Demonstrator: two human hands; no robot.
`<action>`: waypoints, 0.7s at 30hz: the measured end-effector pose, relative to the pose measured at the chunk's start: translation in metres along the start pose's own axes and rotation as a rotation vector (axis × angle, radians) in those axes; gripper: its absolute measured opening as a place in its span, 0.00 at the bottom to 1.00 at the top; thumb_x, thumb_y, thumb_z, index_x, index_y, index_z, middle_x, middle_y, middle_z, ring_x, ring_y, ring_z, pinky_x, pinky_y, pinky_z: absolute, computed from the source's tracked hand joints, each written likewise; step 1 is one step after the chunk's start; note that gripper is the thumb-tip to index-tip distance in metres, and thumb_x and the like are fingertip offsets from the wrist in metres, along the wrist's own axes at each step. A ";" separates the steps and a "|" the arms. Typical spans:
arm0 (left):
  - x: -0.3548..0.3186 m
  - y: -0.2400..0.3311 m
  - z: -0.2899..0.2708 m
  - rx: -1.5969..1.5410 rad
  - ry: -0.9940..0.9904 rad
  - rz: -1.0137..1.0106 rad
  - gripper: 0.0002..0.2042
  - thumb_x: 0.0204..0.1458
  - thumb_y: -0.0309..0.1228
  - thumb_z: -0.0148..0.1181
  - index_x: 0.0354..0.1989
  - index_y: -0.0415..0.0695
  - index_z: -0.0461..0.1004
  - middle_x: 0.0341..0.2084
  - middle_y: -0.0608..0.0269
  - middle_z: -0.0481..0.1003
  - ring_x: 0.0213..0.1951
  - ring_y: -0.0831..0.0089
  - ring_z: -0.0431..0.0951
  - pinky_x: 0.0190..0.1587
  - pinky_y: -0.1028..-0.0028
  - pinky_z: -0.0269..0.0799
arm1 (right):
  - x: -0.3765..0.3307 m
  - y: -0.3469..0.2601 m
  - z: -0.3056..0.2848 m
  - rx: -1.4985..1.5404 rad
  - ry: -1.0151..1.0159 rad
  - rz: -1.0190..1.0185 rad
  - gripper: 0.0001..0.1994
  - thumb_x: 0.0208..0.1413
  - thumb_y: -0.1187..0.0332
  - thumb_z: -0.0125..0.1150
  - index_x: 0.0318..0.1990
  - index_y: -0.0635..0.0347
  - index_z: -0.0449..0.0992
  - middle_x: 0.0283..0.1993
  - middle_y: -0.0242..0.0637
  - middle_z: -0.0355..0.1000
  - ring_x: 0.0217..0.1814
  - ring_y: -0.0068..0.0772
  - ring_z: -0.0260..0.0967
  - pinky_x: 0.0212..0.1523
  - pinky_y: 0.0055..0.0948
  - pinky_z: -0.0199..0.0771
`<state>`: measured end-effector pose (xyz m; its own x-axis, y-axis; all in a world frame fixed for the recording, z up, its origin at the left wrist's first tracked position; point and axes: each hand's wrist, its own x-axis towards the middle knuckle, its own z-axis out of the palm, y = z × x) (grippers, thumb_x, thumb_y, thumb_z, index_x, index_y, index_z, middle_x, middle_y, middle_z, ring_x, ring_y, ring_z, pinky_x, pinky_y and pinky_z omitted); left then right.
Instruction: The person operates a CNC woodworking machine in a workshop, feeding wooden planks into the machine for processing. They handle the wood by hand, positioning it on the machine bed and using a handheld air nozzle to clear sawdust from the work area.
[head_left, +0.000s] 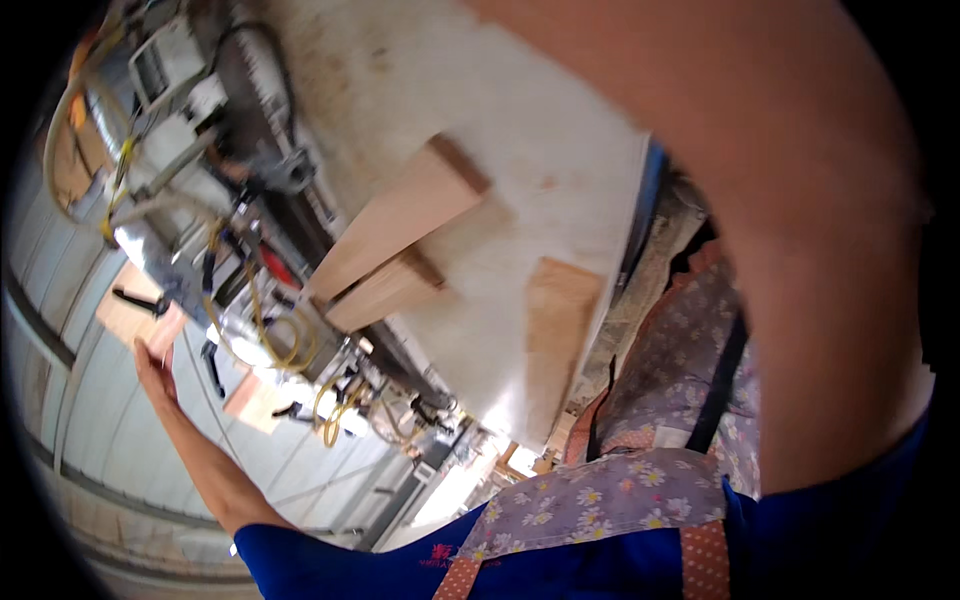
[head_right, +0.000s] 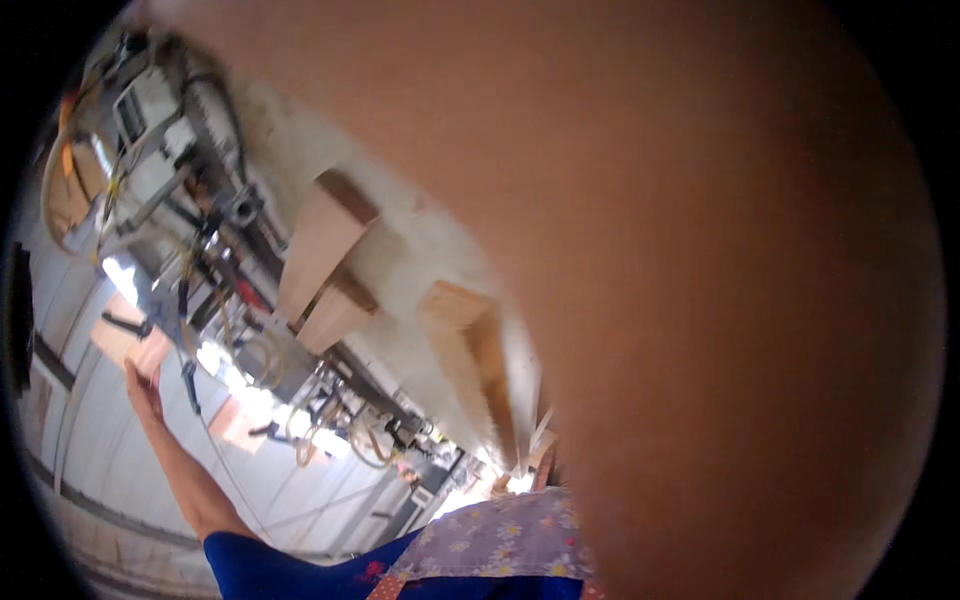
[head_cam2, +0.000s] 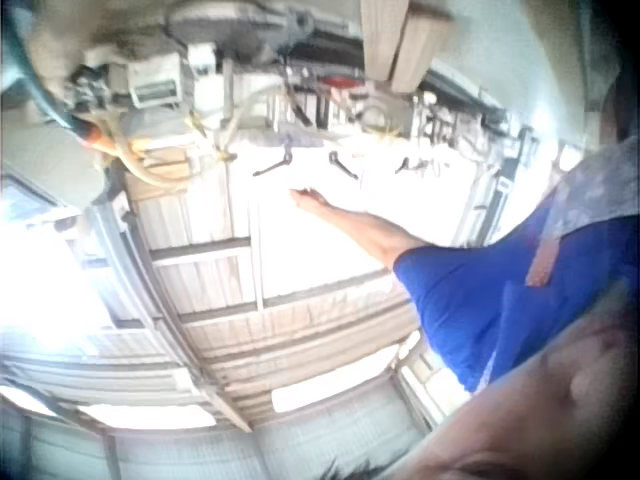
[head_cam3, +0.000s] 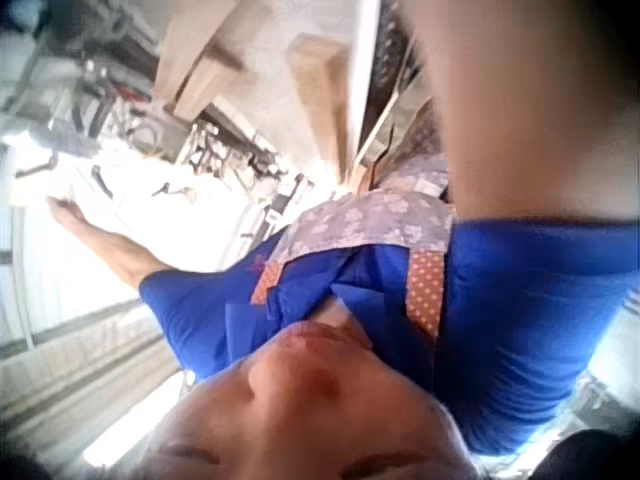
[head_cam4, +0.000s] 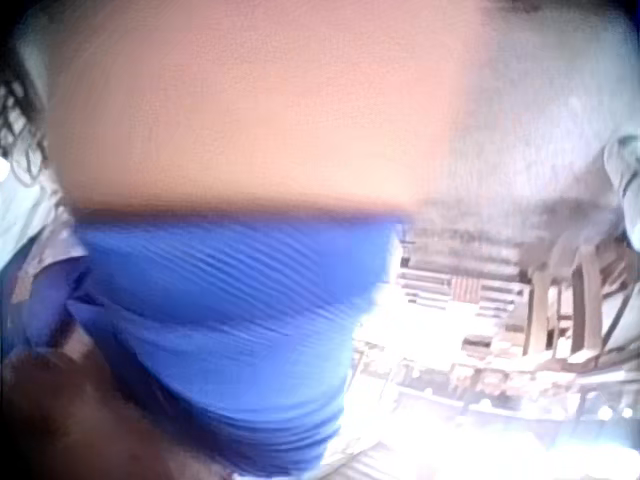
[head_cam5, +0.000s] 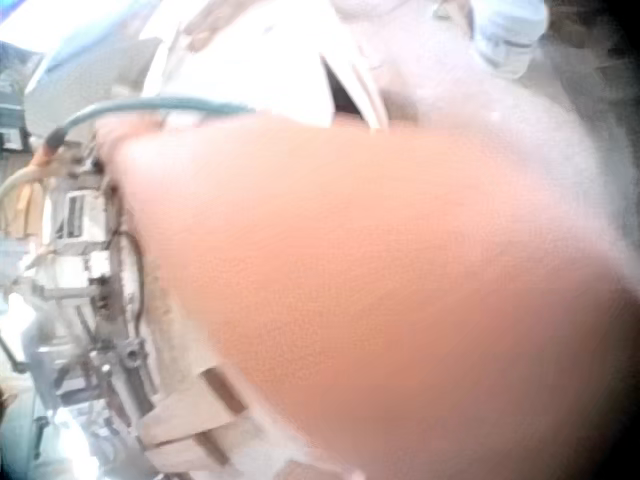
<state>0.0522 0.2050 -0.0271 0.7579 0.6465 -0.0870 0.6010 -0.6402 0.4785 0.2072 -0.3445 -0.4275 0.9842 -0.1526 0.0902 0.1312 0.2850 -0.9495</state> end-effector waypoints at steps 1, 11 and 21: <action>-0.005 0.006 -0.007 0.013 -0.047 -0.007 0.27 0.60 0.47 0.55 0.63 0.45 0.63 0.56 0.66 0.71 0.57 0.69 0.72 0.60 0.62 0.67 | -0.001 -0.003 -0.005 0.007 -0.004 -0.001 0.15 0.53 0.61 0.54 0.37 0.65 0.77 0.36 0.56 0.75 0.44 0.57 0.73 0.49 0.46 0.71; 0.000 0.014 0.014 0.044 0.025 0.027 0.24 0.57 0.48 0.61 0.55 0.46 0.67 0.50 0.68 0.73 0.52 0.74 0.74 0.54 0.65 0.72 | 0.005 -0.008 -0.021 0.023 -0.047 0.044 0.15 0.52 0.61 0.57 0.38 0.65 0.77 0.36 0.55 0.76 0.44 0.55 0.74 0.49 0.45 0.72; -0.012 0.030 0.037 0.042 0.021 0.002 0.24 0.56 0.46 0.63 0.55 0.46 0.67 0.43 0.74 0.74 0.44 0.80 0.76 0.51 0.66 0.77 | 0.011 -0.016 -0.030 0.064 -0.069 0.093 0.15 0.51 0.61 0.59 0.38 0.65 0.78 0.36 0.54 0.76 0.44 0.54 0.74 0.49 0.44 0.73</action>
<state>0.0703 0.1623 -0.0438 0.7539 0.6536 -0.0674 0.6100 -0.6581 0.4413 0.2127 -0.3789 -0.4199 0.9980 -0.0577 0.0250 0.0440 0.3551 -0.9338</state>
